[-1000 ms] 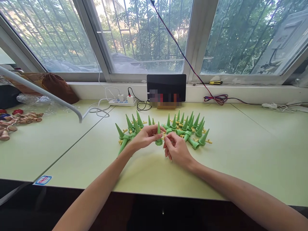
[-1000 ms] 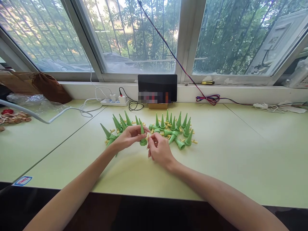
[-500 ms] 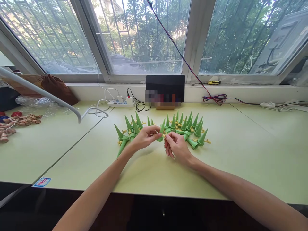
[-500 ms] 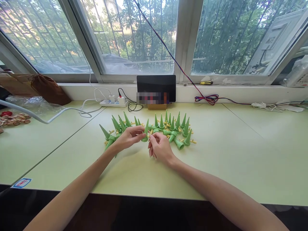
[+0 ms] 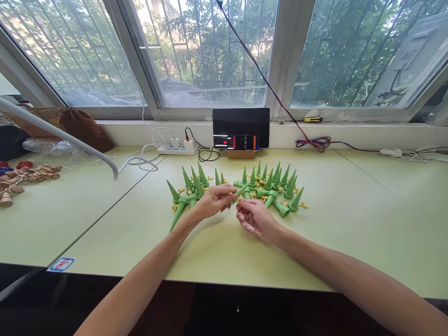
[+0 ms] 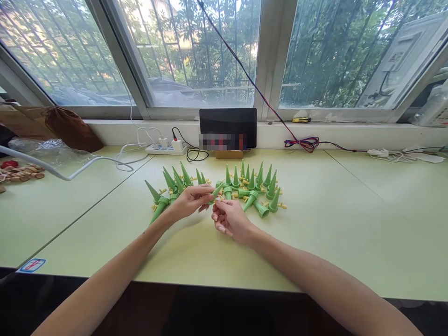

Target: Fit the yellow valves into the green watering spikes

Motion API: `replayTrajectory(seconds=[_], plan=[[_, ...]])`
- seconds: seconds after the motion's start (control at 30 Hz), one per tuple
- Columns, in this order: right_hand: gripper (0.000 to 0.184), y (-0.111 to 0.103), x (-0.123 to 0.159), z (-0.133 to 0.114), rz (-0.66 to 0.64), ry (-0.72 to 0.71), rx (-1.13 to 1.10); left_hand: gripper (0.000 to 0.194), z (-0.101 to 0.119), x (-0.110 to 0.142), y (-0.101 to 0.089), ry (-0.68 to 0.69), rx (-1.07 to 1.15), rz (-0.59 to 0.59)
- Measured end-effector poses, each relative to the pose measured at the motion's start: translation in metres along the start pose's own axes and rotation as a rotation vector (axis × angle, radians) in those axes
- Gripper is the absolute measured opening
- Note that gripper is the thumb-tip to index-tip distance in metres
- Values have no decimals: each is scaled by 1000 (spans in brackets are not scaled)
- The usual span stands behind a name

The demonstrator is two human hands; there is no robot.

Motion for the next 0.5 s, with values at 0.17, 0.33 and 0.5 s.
replayTrajectory(seconds=[0.17,0.33,0.5], plan=[[31,1,1,0,-14,15,-29,31,1,0,1,5,29,-5],[36,1,5,-15,14,-226,417,35,0,0,3,-23,60,-12],[32,12,21,-43,106,-661,1002,37,2,1,4,-39,60,-20]])
Point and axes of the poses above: each hand's wrist, its own x-axis away from the middle knuckle, its own y-axis out of the palm, z = x × y, the point moved 9 cm from there along -x, towards the middle knuckle, and after that the axes turned 10 degrees about -x, right-handed, at the moved point
